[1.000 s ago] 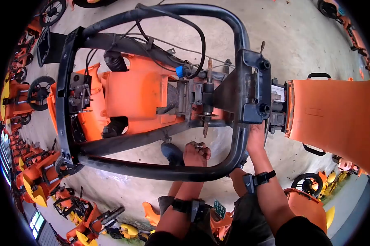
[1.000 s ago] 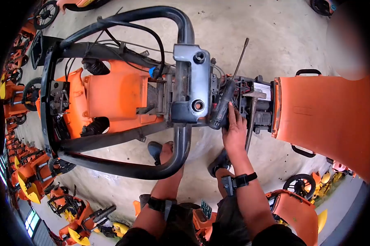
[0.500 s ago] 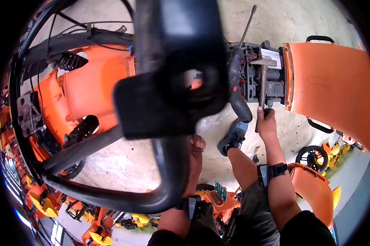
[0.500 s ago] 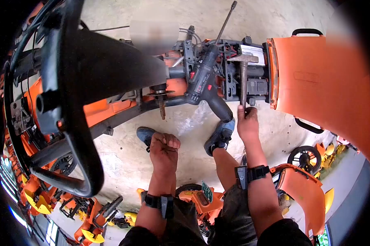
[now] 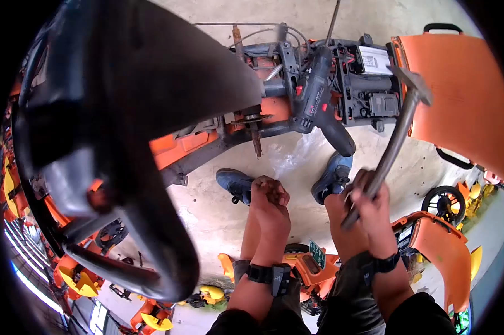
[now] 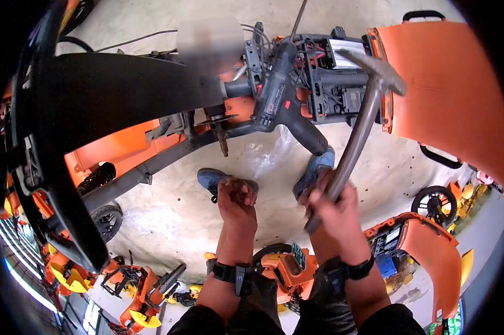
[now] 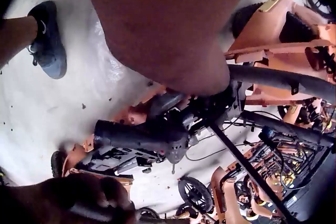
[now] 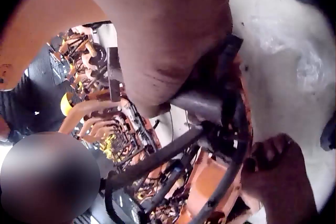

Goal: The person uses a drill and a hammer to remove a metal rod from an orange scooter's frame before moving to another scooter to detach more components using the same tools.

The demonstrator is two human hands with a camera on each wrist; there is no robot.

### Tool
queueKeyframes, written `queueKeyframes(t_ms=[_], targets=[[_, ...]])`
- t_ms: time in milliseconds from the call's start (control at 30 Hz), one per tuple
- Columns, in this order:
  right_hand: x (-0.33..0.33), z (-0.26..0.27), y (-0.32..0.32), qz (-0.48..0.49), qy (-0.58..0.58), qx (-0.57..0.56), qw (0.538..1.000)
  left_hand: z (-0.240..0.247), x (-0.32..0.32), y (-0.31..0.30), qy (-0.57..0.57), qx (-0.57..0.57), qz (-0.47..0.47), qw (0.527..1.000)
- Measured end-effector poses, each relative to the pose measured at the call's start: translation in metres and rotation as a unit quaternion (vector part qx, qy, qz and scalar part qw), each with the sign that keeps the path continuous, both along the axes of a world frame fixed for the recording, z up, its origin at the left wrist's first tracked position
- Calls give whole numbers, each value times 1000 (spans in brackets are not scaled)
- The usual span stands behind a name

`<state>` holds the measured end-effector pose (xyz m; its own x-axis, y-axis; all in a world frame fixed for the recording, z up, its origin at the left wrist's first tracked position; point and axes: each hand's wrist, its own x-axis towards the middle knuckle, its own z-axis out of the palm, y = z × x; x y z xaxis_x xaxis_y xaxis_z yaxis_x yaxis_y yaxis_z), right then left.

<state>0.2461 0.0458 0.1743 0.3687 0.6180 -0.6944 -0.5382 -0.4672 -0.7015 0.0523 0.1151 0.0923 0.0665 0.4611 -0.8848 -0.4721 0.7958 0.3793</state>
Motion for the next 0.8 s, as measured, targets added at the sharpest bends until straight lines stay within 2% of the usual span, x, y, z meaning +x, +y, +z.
queueKeyframes(t_ms=[67, 133, 167, 233, 300, 333, 367, 400, 467, 500, 533, 600, 633, 667, 733, 767, 800], targets=[[-24, 15, -18, 88, 78, 54, 992, 7, 3, -7, 34, 4, 11, 999], [-53, 41, -18, 68, 159, 2, 985, 9, 1, -12, 66, 15, 18, 998], [-61, 37, -23, 148, 103, 8, 984, 10, -3, -18, 82, 58, 1, 995], [-69, 43, -11, 169, 194, -53, 965, 3, -15, -33, 116, 122, -24, 985], [-76, 42, -11, 198, 245, -77, 946, 1, -28, -40, 116, 93, -5, 989], [-82, 43, -14, 260, 163, -69, 949, 0, -31, -39, 104, 68, 9, 992], [-87, 44, -16, 318, 79, -61, 943, -4, -31, -37, 170, 9, -10, 985], [-90, 43, -18, 314, 82, -64, 944, -1, -32, -36, 171, 5, -15, 985], [-97, 43, -21, 411, 48, -91, 906, 7, -35, -35, 83, 39, -116, 989], [-101, 42, -23, 425, 49, -111, 897, 16, -32, -32, 39, -79, -113, 990], [-99, 41, -20, 423, 52, -111, 898, 12, -36, -31, 41, -81, -115, 989], [-87, 38, -12, 416, 126, -146, 889, 1, -35, -27, 49, -133, -179, 974], [-85, 37, -14, 336, 172, -105, 920, 8, -20, -23, 56, -135, -134, 980], [-81, 35, -18, 336, 172, -105, 920, 7, -22, -23, 57, -135, -134, 980], [-75, 30, -25, 188, 321, -52, 927, 0, -30, -22, -57, -156, -48, 985], [-76, 25, -24, 188, 325, -52, 925, -7, -40, -28, -53, -157, -47, 985], [-78, 16, -22, 244, 96, 38, 964, -17, -53, -39, -135, -193, -10, 972]])
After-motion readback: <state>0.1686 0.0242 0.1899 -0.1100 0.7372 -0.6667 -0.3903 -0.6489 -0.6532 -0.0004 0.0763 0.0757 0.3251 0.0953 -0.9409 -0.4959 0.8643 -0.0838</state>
